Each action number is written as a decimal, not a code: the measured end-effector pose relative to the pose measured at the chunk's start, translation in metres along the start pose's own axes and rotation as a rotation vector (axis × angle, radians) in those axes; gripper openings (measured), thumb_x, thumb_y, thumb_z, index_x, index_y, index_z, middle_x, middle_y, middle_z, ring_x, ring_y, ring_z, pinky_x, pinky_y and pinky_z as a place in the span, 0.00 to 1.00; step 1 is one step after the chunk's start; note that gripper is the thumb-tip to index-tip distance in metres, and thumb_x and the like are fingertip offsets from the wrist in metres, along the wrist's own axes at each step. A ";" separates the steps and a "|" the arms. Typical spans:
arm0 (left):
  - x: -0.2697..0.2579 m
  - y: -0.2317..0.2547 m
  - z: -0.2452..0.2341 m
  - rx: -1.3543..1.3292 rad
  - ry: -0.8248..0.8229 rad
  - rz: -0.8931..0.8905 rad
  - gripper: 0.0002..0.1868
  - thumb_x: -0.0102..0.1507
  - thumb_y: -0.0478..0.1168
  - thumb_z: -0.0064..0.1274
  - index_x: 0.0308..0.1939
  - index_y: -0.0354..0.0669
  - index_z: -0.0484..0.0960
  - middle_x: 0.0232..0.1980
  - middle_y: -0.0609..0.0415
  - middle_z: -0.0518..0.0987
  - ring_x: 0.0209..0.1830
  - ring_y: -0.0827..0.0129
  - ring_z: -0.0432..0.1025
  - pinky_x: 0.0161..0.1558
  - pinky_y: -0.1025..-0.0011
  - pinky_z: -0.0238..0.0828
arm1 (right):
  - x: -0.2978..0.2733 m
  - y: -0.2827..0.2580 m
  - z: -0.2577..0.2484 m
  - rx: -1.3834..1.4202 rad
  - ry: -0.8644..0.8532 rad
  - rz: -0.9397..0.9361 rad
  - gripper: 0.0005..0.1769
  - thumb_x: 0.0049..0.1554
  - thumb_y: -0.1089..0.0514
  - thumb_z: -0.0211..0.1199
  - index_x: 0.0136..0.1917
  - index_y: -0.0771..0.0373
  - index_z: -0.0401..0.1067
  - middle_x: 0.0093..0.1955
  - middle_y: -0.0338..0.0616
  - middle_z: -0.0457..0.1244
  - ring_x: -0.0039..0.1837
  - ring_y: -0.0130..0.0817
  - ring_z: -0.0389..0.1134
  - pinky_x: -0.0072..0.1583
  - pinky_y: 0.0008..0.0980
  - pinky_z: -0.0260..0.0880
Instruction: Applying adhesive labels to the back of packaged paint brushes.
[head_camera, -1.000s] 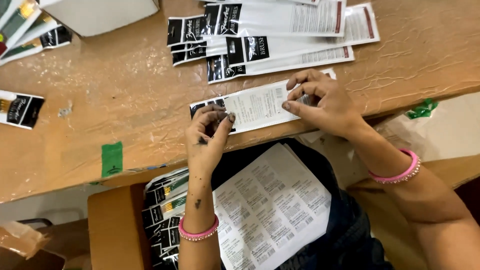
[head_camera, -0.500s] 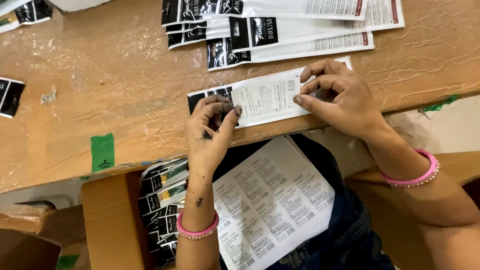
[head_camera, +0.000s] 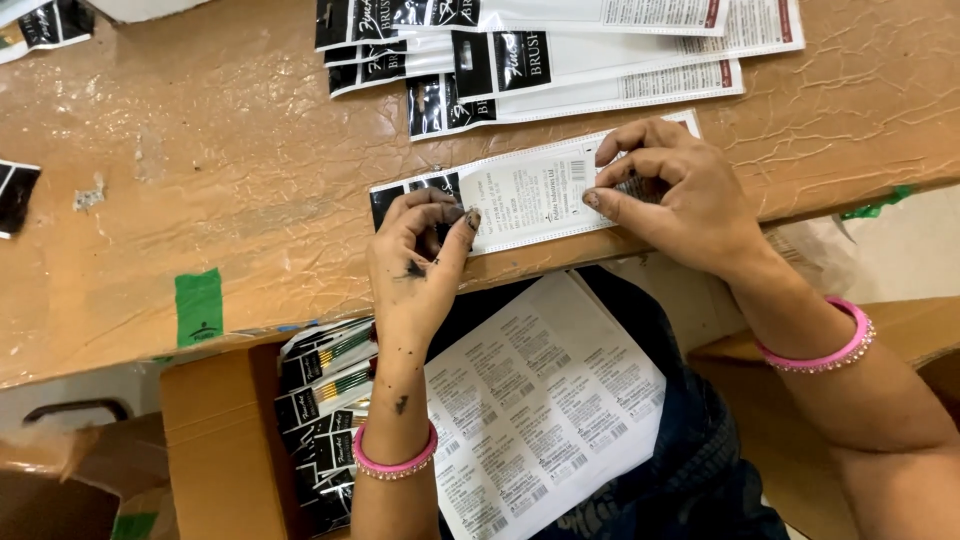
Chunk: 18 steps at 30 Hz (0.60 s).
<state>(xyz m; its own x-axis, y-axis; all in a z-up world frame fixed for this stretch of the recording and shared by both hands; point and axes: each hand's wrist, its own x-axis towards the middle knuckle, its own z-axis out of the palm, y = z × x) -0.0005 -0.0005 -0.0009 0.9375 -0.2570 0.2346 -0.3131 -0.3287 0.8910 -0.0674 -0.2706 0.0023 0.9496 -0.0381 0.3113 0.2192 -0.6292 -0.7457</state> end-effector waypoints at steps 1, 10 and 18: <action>0.000 -0.001 0.000 -0.001 0.003 0.002 0.10 0.62 0.37 0.64 0.39 0.31 0.85 0.48 0.55 0.82 0.27 0.83 0.63 0.30 0.82 0.62 | 0.000 -0.001 0.000 -0.004 -0.002 -0.003 0.09 0.56 0.54 0.72 0.45 0.62 0.80 0.56 0.36 0.68 0.49 0.25 0.66 0.46 0.25 0.66; 0.000 0.001 0.002 0.011 0.014 0.029 0.09 0.62 0.36 0.63 0.39 0.30 0.84 0.49 0.54 0.82 0.27 0.84 0.63 0.30 0.82 0.62 | 0.002 -0.002 -0.003 0.012 -0.027 0.004 0.10 0.57 0.52 0.71 0.45 0.62 0.80 0.55 0.35 0.67 0.50 0.26 0.67 0.46 0.26 0.67; 0.000 0.003 0.002 0.050 0.026 0.022 0.10 0.62 0.37 0.64 0.39 0.31 0.85 0.48 0.53 0.82 0.27 0.84 0.64 0.30 0.82 0.63 | 0.004 0.000 -0.002 0.002 -0.044 0.010 0.10 0.57 0.53 0.71 0.44 0.61 0.80 0.55 0.35 0.68 0.50 0.27 0.68 0.47 0.27 0.69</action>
<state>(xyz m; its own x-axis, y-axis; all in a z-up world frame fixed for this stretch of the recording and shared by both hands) -0.0016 -0.0036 0.0009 0.9336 -0.2414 0.2650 -0.3407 -0.3679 0.8652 -0.0639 -0.2726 0.0048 0.9606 -0.0105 0.2778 0.2101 -0.6273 -0.7499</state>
